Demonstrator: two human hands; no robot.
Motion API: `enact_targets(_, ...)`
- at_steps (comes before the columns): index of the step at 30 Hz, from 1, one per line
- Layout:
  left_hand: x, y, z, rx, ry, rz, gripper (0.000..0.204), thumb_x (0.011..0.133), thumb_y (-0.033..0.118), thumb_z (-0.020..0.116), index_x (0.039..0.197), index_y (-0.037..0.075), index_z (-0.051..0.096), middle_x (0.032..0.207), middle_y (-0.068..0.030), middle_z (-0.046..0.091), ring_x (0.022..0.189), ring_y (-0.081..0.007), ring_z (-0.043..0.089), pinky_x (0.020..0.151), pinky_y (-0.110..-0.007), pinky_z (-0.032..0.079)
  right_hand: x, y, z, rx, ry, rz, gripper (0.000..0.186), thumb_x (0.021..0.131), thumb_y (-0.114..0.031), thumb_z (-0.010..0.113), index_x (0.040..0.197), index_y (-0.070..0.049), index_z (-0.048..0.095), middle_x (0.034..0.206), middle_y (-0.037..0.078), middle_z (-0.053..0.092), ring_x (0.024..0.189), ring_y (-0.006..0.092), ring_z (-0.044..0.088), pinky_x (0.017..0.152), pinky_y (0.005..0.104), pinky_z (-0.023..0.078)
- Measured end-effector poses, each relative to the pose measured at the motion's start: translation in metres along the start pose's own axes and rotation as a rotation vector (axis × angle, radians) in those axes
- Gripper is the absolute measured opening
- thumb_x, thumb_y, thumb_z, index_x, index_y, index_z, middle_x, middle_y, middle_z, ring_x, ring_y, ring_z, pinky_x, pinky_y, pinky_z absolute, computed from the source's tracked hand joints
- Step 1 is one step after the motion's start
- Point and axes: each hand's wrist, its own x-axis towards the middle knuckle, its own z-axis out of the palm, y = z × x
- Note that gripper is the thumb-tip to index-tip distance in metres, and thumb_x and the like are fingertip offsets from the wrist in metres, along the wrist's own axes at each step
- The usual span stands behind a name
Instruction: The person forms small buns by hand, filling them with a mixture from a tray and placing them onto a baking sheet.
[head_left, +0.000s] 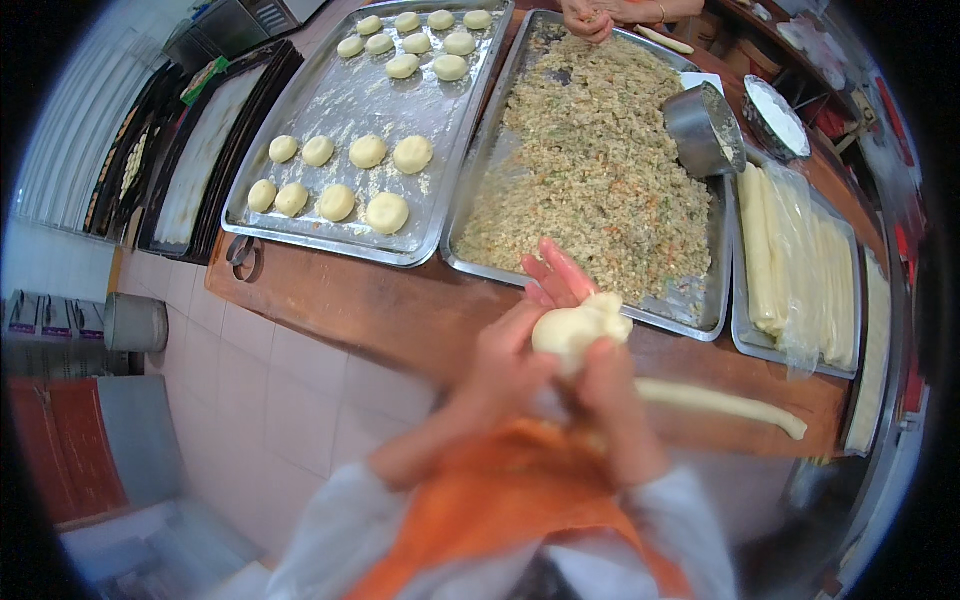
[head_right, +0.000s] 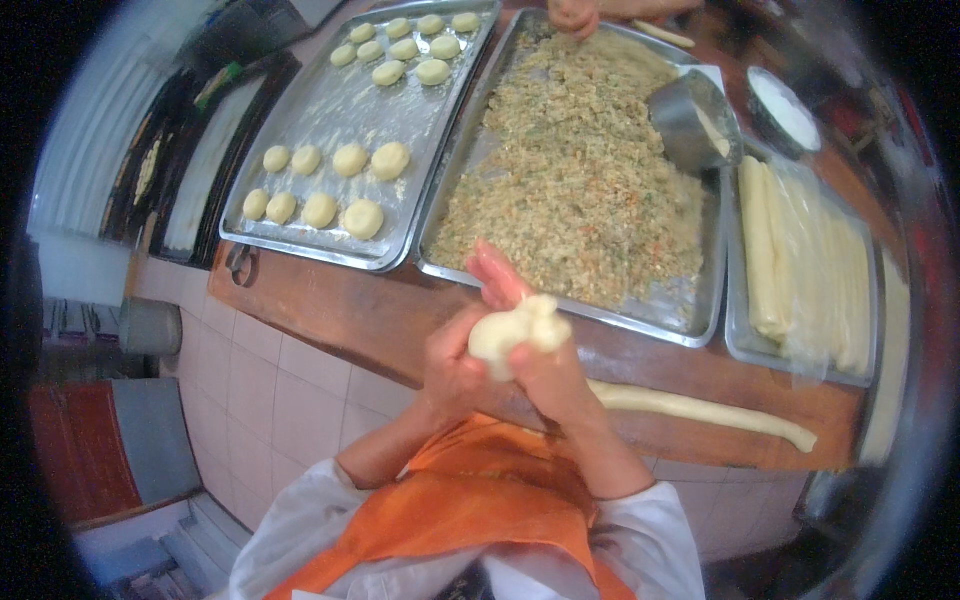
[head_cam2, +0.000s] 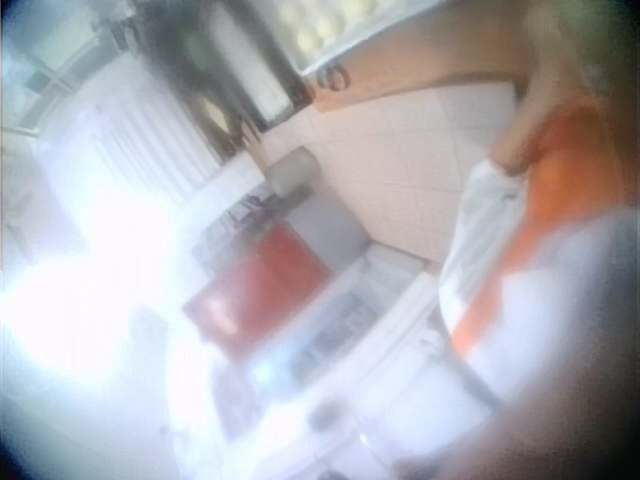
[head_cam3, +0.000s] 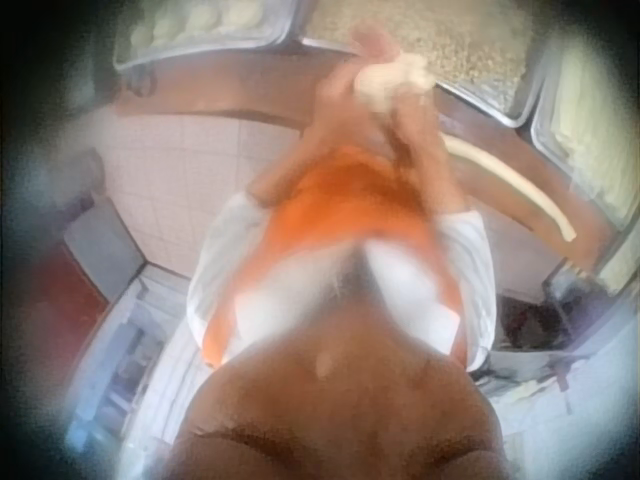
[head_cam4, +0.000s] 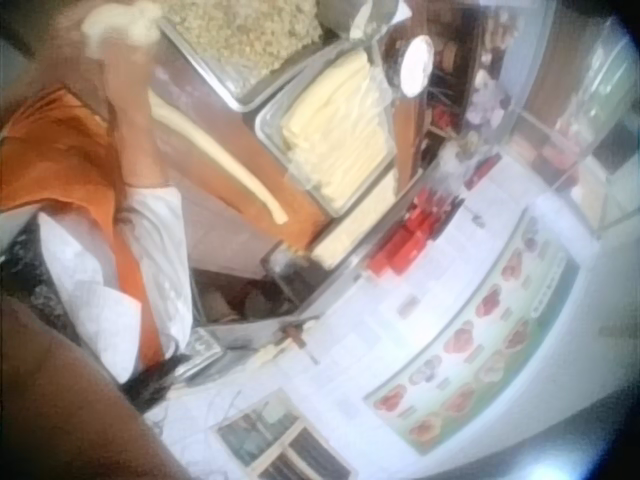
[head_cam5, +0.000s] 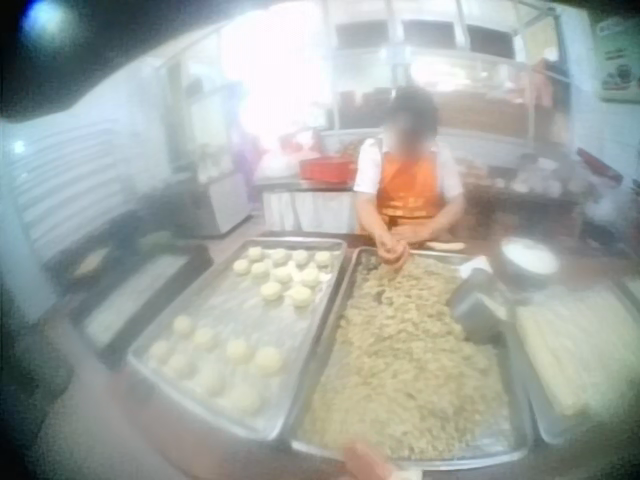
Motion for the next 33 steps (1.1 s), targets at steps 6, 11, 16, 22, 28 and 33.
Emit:
enact_targets(6, 0.000, 0.001, 0.014, -0.158, 0.120, 0.128, 0.054, 0.072, 0.037, 0.064, 0.108, 0.000, 0.050, 0.103, -0.0121, 0.055, 0.099, -0.0222, 0.053, 0.082, -0.032, 0.043, 0.006, 0.004, -0.035, -0.277, -0.360, -0.079, 0.042, 0.093, -0.031, 0.034, 0.094, 0.002, 0.060, 0.108, 0.018, 0.057, 0.117, 0.0284, 0.043, 0.104, 0.0423, 0.021)
enact_targets(11, -0.004, -0.002, 0.003, 0.230, 0.065, 0.160, 0.045, 0.072, 0.028, 0.063, 0.107, 0.001, 0.053, 0.104, -0.0123, 0.055, 0.099, -0.0237, 0.055, 0.082, -0.033, 0.044, 0.007, 0.005, -0.036, -0.104, -0.349, 0.085, 0.039, 0.093, -0.027, 0.036, 0.092, 0.003, 0.060, 0.112, 0.018, 0.055, 0.119, 0.0290, 0.040, 0.104, 0.0418, 0.021)
enact_targets(16, -0.015, -0.015, 0.001, -0.165, -0.001, -0.081, 0.070, 0.079, 0.055, 0.052, 0.113, -0.005, 0.046, 0.112, -0.0128, 0.047, 0.106, -0.0205, 0.045, 0.090, -0.032, 0.036, -0.002, 0.001, -0.012, -0.211, -0.226, 0.044, 0.036, 0.092, -0.023, 0.037, 0.083, 0.003, 0.060, 0.111, 0.019, 0.055, 0.118, 0.0293, 0.041, 0.104, 0.0409, 0.021)
enact_targets(22, -0.010, -0.021, 0.012, 0.098, 0.198, 0.309, 0.065, 0.083, 0.052, 0.045, 0.114, -0.005, 0.045, 0.113, -0.0144, 0.047, 0.109, -0.0237, 0.044, 0.092, -0.036, 0.035, 0.005, 0.005, -0.032, -0.163, -0.369, 0.075, 0.034, 0.092, -0.022, 0.037, 0.088, 0.003, 0.059, 0.111, 0.019, 0.055, 0.117, 0.0284, 0.042, 0.104, 0.0406, 0.021)
enact_targets(28, -0.021, -0.024, -0.009, 0.015, 0.011, 0.009, 0.046, 0.073, 0.020, 0.060, 0.112, 0.000, 0.047, 0.108, -0.0134, 0.052, 0.105, -0.0244, 0.049, 0.087, -0.034, 0.040, 0.000, 0.001, -0.010, -0.147, -0.242, 0.154, 0.032, 0.092, -0.019, 0.038, 0.086, 0.003, 0.060, 0.109, 0.019, 0.057, 0.114, 0.0282, 0.044, 0.103, 0.0401, 0.022)
enact_targets(33, -0.018, -0.020, 0.008, -0.200, 0.193, 0.058, 0.049, 0.069, 0.016, 0.065, 0.111, 0.000, 0.048, 0.108, -0.0147, 0.052, 0.105, -0.0260, 0.049, 0.088, -0.034, 0.040, 0.005, 0.004, -0.017, -0.230, -0.304, 0.156, 0.030, 0.092, -0.017, 0.040, 0.093, 0.004, 0.061, 0.110, 0.019, 0.056, 0.114, 0.0270, 0.045, 0.102, 0.0380, 0.026)
